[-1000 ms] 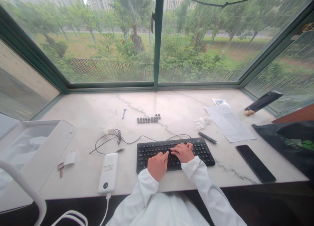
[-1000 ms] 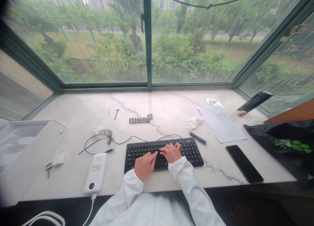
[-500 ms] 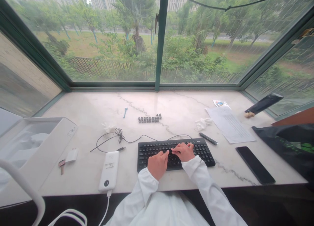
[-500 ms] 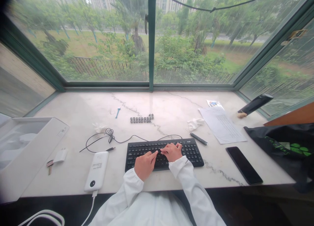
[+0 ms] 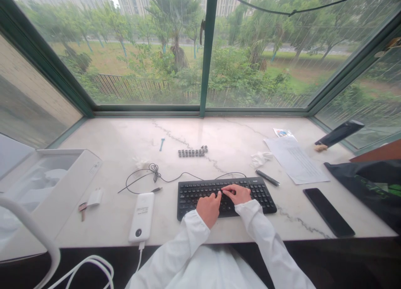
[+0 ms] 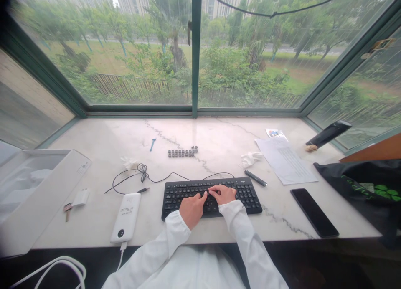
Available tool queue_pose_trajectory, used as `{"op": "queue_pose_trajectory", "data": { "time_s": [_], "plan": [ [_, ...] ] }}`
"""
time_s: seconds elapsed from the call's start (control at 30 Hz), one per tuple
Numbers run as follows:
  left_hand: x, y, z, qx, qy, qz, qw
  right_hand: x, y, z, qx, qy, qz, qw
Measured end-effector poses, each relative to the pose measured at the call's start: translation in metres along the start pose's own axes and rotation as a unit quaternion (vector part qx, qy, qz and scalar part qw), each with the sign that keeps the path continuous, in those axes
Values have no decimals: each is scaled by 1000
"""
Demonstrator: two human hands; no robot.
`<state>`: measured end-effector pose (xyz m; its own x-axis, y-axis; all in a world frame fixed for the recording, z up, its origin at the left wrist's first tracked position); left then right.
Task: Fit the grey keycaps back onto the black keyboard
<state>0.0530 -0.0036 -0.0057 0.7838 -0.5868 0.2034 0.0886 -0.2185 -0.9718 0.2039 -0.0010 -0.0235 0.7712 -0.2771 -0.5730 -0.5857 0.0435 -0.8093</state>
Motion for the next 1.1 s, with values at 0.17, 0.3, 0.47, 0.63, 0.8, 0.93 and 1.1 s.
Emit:
{"op": "queue_pose_trajectory", "data": {
  "time_s": [0.17, 0.3, 0.47, 0.63, 0.8, 0.93, 1.1],
  "plan": [
    [5, 0, 2, -15, -3, 4, 1000, -7, -4, 0, 6, 59, -29, 998],
    [11, -5, 4, -25, 8, 22, 999, -12, -2, 4, -18, 86, -54, 995],
    [16, -6, 6, -32, 12, 39, 999, -16, 0, 6, -29, 89, -74, 993],
    [19, 0, 8, -17, 8, 49, 999, -18, 1, 2, -12, 70, -81, 994],
    [14, -3, 7, -27, 11, 11, 1000, -16, 4, 2, -2, 52, -68, 996],
    [-6, -14, 0, -3, -46, -18, 999, -12, -1, -8, 56, 33, -44, 997],
    [-42, -26, -9, 30, -125, -29, 991, -2, -12, -31, 141, 46, -23, 989]
  ]
}}
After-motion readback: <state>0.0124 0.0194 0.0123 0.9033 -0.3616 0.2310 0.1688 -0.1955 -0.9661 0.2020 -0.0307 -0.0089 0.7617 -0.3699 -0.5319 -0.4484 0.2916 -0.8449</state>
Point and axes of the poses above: each hand's wrist, its own z-axis towards the middle knuckle, its own y-axis out of the palm, x = y × z, the point moved 5 cm from there along z, towards the middle knuckle, and after that the axes turned 1 degree about -y, right-handed, at the moved point
